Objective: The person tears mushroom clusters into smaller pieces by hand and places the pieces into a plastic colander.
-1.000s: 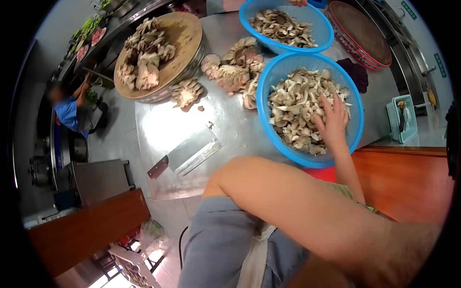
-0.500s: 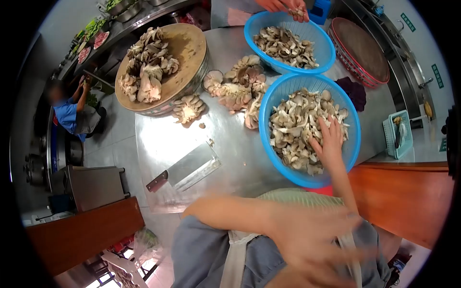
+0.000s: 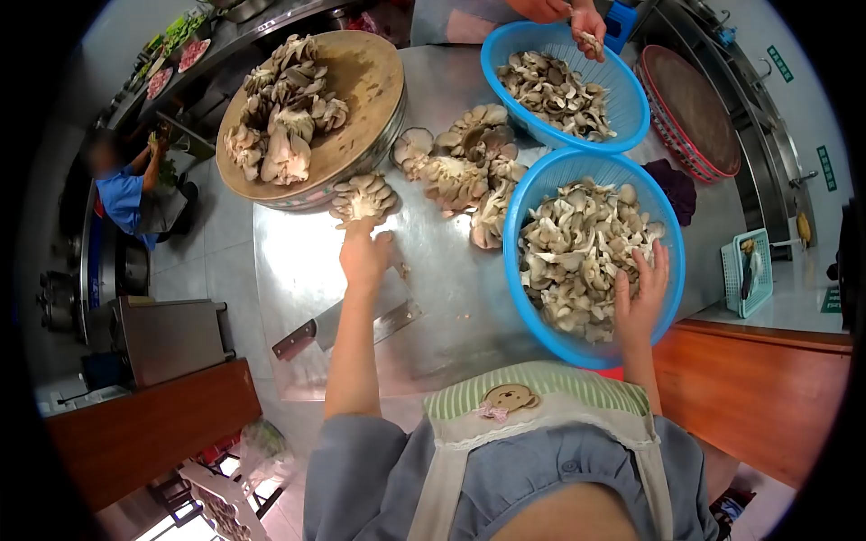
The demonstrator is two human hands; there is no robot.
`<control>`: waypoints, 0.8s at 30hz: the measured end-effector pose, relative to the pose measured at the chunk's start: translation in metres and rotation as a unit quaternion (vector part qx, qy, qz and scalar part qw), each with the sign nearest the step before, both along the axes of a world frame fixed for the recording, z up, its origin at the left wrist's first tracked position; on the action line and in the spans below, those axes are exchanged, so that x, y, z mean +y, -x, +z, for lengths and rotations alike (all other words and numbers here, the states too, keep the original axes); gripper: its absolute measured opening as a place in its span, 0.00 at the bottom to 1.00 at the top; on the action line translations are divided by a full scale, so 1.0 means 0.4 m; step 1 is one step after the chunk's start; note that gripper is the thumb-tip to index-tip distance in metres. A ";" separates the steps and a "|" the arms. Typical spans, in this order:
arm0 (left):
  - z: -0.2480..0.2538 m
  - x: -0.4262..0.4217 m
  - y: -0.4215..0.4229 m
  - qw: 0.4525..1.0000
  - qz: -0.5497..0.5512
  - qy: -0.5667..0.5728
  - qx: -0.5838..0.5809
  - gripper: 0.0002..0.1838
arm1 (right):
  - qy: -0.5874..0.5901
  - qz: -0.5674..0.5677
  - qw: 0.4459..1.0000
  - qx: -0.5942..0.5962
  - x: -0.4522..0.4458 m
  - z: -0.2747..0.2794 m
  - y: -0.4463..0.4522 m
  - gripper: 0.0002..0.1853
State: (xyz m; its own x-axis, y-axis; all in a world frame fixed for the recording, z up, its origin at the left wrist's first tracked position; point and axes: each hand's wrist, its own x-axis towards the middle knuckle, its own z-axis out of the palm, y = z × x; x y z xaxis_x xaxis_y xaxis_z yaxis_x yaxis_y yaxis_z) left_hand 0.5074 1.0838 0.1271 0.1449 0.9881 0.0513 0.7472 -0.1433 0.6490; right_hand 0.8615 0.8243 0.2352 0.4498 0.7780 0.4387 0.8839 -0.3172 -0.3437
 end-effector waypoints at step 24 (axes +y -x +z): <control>0.103 0.020 -0.321 0.971 -0.133 -0.197 -0.037 0.40 | -0.042 0.034 0.997 0.060 -0.025 0.000 0.040 0.13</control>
